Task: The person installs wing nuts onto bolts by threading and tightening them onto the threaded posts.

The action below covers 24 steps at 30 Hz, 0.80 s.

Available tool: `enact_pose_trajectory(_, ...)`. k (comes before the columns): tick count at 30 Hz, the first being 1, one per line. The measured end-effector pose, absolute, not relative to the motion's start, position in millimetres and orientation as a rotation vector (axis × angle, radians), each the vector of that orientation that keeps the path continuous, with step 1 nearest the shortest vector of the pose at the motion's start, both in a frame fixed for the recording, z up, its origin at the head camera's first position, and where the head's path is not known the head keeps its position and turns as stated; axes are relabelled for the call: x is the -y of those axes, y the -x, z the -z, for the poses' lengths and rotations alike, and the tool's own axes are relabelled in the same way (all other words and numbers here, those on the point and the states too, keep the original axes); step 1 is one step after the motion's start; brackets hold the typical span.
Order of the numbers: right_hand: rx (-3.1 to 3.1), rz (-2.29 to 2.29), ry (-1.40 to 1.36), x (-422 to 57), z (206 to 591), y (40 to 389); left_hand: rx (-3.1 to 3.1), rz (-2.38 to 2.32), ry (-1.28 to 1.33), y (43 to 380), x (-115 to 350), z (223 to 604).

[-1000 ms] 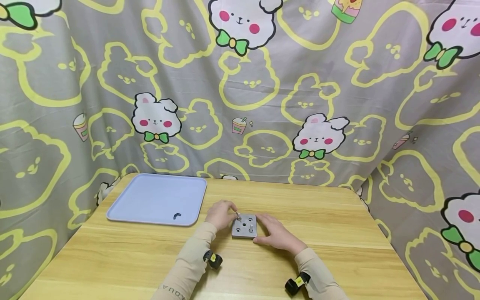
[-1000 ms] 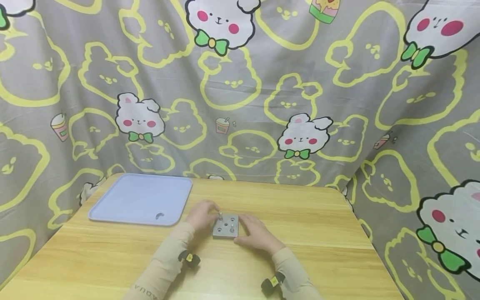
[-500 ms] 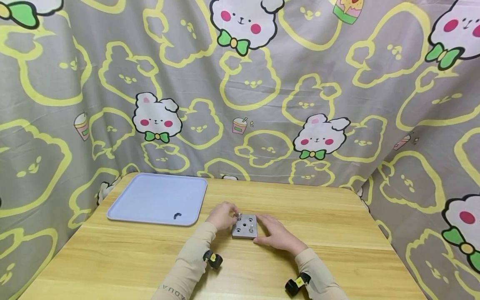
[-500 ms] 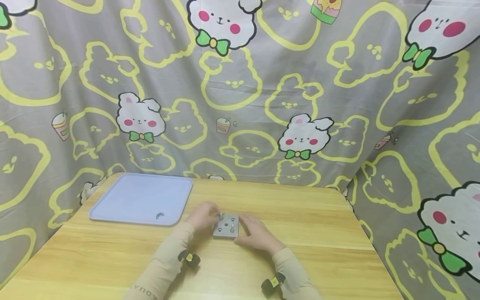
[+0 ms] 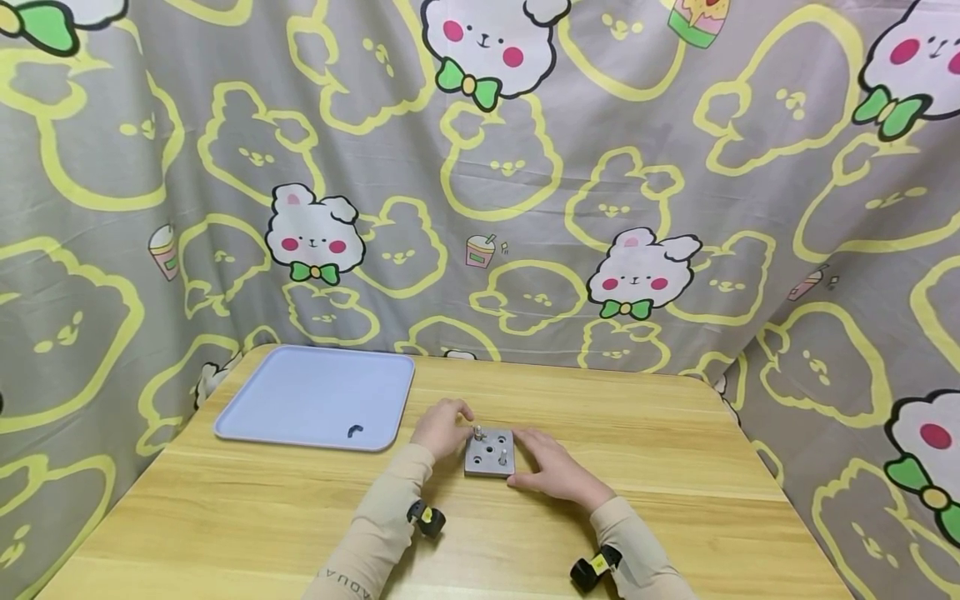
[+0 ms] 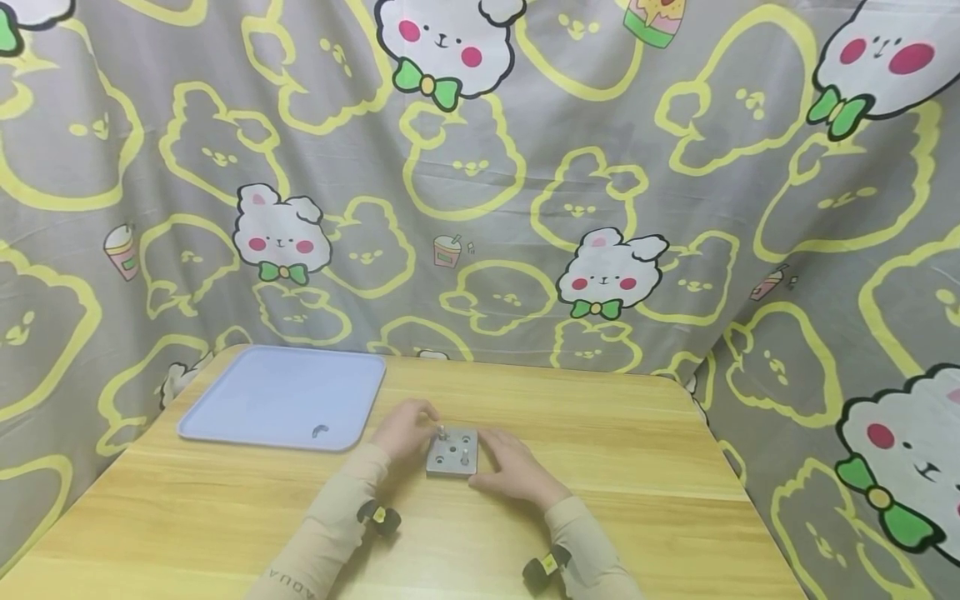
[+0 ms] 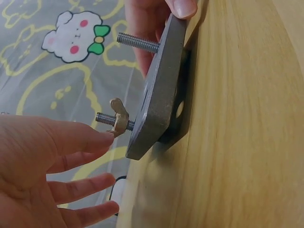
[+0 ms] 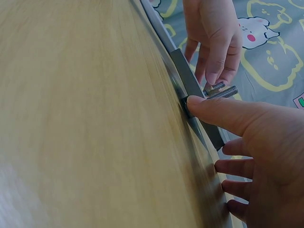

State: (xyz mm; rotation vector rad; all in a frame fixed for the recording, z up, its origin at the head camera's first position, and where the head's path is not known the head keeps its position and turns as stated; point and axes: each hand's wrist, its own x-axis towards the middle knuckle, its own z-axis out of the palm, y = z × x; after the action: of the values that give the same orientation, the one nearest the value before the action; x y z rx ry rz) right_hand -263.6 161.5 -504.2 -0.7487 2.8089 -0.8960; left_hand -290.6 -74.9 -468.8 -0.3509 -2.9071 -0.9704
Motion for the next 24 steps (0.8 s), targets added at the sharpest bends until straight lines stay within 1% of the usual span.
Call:
enact_pose_trajectory(17, -2.810, 0.898, 0.754, -161.5, 505.0, 264.2, 2.898, 0.993, 0.303, 287.9, 71.6, 467.2)
enact_pose_trajectory(24, -2.810, 0.897, 0.752, -161.2, 504.0, 263.6, 2.928, 1.017, 0.439, 289.4, 70.0, 469.0)
